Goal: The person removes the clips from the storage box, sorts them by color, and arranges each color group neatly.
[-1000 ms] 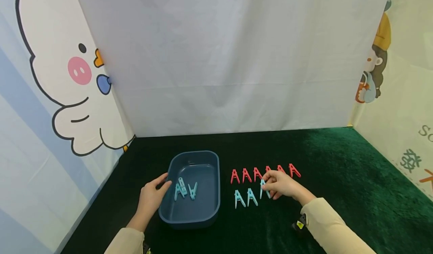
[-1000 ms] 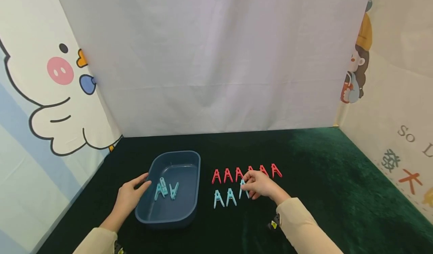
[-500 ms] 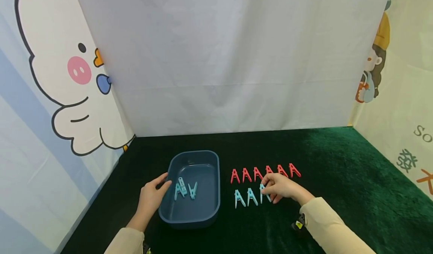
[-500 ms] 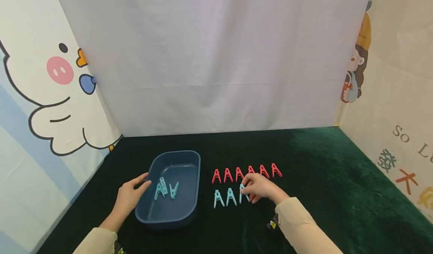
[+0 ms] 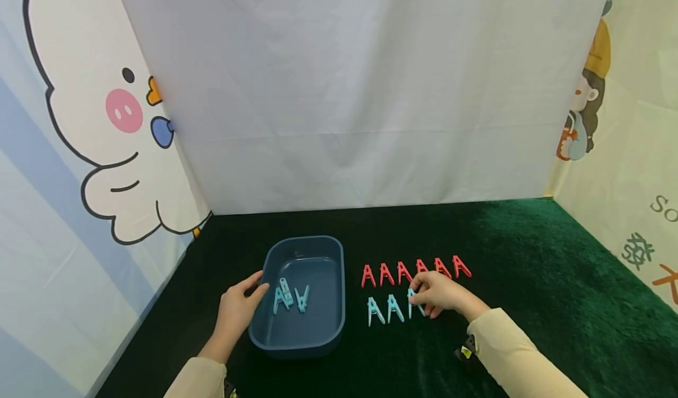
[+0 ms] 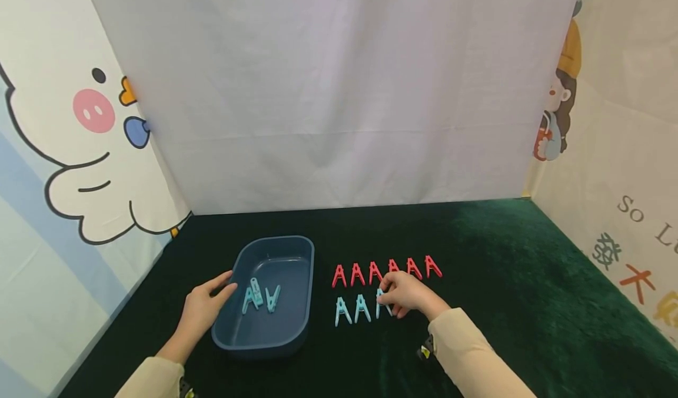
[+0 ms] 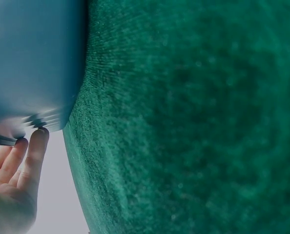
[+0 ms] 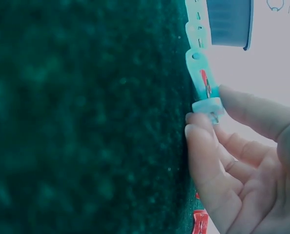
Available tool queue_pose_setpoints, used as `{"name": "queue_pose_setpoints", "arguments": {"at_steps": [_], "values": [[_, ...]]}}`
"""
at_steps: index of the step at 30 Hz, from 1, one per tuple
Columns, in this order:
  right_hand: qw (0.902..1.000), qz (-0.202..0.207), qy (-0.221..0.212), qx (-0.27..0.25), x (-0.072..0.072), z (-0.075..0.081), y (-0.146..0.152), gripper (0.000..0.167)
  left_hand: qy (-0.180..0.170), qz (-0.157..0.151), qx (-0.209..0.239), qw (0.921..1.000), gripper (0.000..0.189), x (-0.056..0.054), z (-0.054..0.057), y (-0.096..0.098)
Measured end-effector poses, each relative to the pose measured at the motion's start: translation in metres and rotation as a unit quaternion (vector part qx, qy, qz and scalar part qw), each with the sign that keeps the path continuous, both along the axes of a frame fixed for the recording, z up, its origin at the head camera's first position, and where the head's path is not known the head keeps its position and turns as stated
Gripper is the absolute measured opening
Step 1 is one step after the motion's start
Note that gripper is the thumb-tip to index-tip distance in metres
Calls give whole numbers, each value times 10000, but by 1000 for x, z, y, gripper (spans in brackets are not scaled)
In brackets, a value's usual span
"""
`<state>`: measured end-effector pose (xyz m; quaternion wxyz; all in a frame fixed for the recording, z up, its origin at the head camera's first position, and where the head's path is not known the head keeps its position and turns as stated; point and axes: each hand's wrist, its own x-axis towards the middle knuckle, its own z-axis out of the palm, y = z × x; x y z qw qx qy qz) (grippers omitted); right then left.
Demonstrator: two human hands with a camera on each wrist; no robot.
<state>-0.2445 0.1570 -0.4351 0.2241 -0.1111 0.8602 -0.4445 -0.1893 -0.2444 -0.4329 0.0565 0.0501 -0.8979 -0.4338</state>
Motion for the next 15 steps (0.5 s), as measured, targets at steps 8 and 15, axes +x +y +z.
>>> {"name": "queue_pose_setpoints", "arguments": {"at_steps": [8, 15], "values": [[10000, -53, 6, 32, 1, 0, -1, 23, -70, 14, 16, 10000, 48, 1, 1, -1], [9998, 13, 180, -57, 0, 5, 2, 27, -69, 13, 5, 10000, 48, 1, 1, 0]]}}
